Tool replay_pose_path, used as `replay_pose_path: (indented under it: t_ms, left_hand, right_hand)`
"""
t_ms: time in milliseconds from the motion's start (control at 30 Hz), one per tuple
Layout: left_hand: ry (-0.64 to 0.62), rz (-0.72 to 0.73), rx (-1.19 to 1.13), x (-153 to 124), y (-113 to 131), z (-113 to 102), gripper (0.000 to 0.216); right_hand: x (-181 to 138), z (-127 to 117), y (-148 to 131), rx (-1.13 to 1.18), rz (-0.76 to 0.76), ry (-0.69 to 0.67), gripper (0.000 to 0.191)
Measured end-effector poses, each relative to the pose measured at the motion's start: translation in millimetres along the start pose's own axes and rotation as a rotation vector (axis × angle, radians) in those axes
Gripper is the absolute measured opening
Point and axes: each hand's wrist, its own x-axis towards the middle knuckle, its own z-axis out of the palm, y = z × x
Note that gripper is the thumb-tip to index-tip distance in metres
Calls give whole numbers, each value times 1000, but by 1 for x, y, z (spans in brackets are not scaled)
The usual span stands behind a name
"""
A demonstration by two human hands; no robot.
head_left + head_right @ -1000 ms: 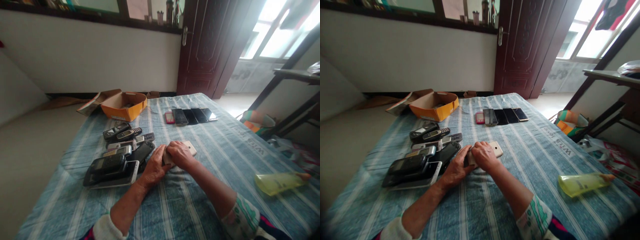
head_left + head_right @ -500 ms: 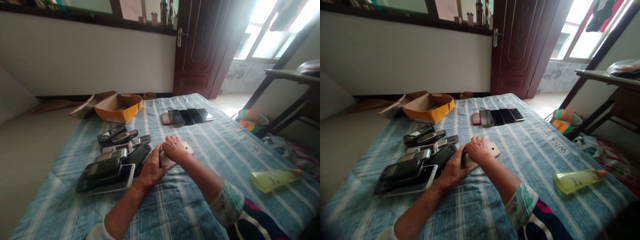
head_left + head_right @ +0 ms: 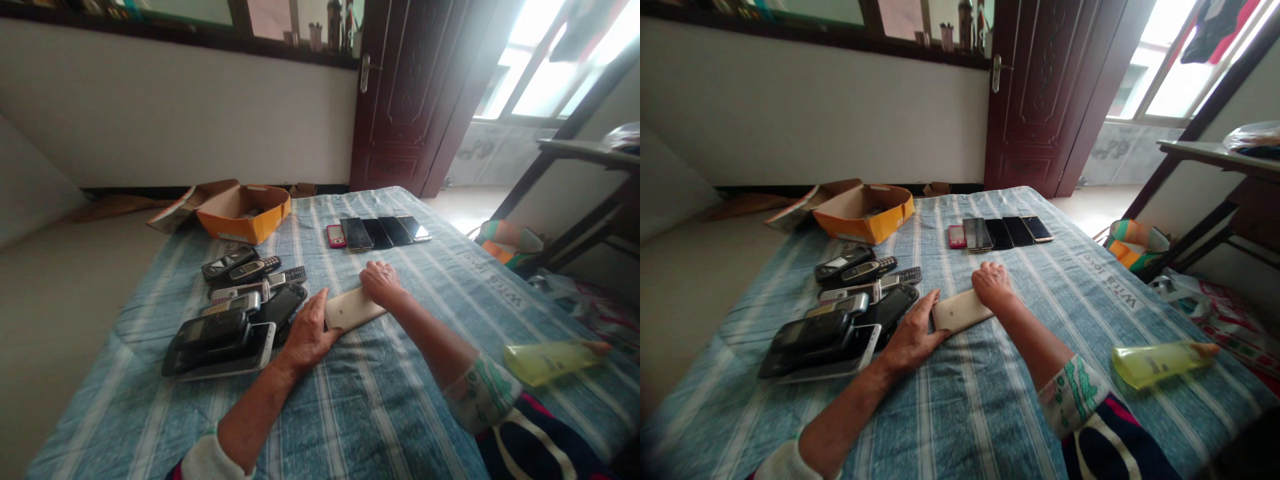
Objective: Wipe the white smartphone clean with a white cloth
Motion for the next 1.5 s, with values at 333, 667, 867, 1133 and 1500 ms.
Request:
replay_pose_path:
  t_ms: [333,667,867,1133,1500]
  left_hand:
    - [-54,-65,-31,1,6,-1,74]
    - [-51,-51,-171,0,7,-6,82]
    - [-78,-123,-117,1,5,-4,85]
    - [-66,-102,-83,1,4,-4,81]
    - [-92,-70,-4,3,7,-5,74]
  right_hand:
    - [0,-1,-8,5,1,10,33]
    - [-2,-6,-63,161,-175,41,30]
    - [-3,-6,-53,88,-156,29,33]
    - [-3,0,-18,36,-23,-5,35]
    - [-8,3,20,56,168,-54,34]
